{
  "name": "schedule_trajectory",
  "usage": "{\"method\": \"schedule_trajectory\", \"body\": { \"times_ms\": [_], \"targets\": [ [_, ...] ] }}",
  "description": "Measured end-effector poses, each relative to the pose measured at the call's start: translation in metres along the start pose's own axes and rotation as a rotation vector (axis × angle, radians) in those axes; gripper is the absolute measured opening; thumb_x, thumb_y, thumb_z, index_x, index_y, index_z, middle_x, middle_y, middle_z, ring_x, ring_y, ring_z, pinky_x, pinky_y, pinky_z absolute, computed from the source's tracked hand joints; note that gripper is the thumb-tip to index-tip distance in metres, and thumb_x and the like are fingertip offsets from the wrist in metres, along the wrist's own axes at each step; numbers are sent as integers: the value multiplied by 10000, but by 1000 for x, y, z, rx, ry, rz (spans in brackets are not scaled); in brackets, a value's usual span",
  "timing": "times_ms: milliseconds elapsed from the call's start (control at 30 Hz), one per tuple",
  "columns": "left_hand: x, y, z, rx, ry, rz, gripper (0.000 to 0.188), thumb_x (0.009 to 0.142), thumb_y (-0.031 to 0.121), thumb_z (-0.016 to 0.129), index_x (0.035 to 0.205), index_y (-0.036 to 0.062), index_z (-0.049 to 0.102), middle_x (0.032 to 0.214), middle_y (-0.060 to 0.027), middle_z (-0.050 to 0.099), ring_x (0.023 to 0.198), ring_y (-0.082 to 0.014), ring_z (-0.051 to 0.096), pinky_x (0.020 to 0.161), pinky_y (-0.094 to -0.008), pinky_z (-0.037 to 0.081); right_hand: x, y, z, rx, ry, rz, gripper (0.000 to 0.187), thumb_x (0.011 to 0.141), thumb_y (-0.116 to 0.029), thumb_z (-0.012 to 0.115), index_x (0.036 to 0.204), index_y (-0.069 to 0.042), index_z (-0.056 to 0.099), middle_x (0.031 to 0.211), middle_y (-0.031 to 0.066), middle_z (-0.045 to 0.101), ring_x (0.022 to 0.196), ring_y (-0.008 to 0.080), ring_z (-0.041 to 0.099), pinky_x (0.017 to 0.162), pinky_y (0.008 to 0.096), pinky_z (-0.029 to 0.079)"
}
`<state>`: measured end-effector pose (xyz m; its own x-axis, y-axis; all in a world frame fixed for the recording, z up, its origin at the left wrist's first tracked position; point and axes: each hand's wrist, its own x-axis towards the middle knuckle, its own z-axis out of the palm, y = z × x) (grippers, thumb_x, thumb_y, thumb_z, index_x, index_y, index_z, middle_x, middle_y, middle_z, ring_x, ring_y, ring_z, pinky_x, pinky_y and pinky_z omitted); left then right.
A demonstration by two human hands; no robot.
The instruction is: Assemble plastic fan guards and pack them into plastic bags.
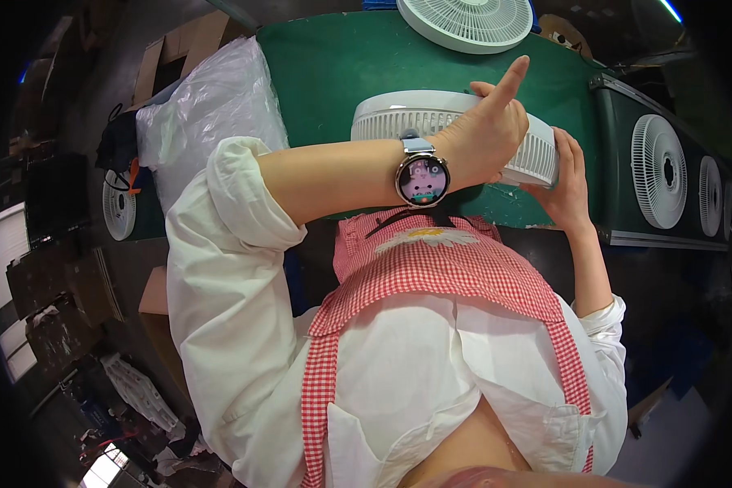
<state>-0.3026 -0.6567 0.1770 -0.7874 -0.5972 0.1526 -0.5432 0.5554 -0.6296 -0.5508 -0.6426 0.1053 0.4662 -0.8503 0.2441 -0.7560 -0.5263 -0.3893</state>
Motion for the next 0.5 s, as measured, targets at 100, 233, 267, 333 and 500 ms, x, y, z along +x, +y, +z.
{"method": "schedule_trajectory", "body": {
  "times_ms": [100,233,267,333,500],
  "targets": [
    [-3,-3,5,-268,102,-40,722,708,592,712,983,-69,618,783,-128,627,818,-353,660,1113,-732,93,-5,3,1,74,-27,63,1093,550,-1,873,1477,-64,297,1440,161,407,1322,355,424,1097,429,403],
    [-24,-25,10,-778,46,-222,735,575,492,843,1085,15,613,919,-103,666,1035,-305,636,1075,-758,105,-15,24,27,520,-103,352,1088,521,7,860,1464,-59,322,1458,146,415,1334,309,427,1123,376,344],
    [-39,-33,16,-778,64,-271,762,548,470,861,1125,42,605,976,-90,676,1102,-296,618,1064,-763,110,-8,17,21,483,-130,339,1037,518,-27,868,1426,-52,368,1402,141,460,1306,307,450,1101,380,364],
    [-69,-52,16,-805,63,-362,789,537,434,878,1176,80,581,1064,-57,666,1215,-282,552,1057,-767,113,14,-2,3,425,-67,200,922,517,-99,882,1333,-42,456,1277,130,532,1221,308,500,1050,389,400],
    [-68,-24,12,-799,-59,-578,938,544,361,897,1330,94,461,1312,-60,549,1304,-279,468,1077,-755,87,62,-54,-24,63,201,-232,641,584,-388,822,1089,-73,584,959,123,596,961,347,582,1007,576,363]
  ]
}}
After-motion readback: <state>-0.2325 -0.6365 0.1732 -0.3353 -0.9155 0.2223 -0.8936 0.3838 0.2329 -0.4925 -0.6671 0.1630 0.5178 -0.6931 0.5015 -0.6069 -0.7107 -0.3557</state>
